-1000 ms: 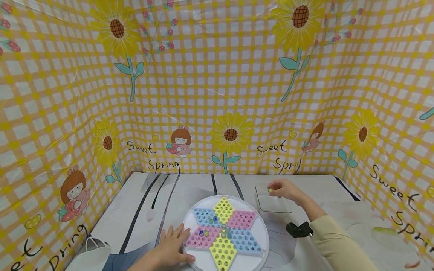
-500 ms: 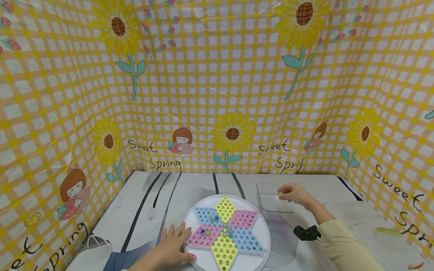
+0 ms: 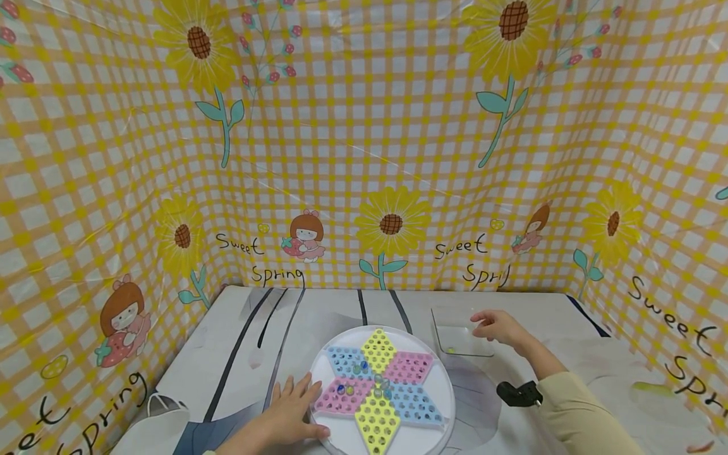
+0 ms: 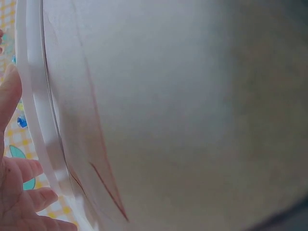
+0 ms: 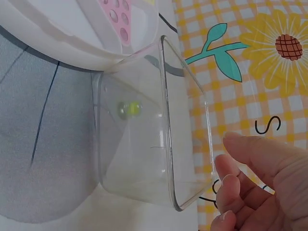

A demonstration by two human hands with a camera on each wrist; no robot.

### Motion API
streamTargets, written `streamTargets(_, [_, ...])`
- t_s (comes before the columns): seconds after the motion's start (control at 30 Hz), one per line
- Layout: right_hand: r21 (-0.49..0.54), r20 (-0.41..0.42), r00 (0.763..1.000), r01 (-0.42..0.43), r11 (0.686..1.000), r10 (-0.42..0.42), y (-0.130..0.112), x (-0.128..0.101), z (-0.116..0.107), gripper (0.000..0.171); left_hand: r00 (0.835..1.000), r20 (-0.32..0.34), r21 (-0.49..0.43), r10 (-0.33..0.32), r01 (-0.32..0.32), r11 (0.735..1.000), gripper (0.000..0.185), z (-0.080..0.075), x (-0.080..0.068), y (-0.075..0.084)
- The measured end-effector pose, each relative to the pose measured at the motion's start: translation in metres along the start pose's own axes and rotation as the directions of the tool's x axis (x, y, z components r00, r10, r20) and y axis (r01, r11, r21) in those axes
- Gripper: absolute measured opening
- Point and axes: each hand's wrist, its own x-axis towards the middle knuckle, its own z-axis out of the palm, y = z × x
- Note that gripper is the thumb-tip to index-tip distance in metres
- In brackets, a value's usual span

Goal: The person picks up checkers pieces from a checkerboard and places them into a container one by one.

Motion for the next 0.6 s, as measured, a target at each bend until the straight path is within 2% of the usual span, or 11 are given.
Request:
streamTargets(0.23, [0.015,0.017,0.999,0.027,1.000,-0.027,-0.008,-0.001,0.006,0.043,1.000,0.023,0.007,-0.020,0.020,1.000,0.089,0.000,0.001,-0.001])
streamTargets(0.6, [0.055,0.051,0.994,0.092,0.994,-0.095,-0.040,-0.005,0.029,0.038,0.999,0.031,-0.022,-0.011,0.011,1.000,0.085,0.000,0.000,-0.002])
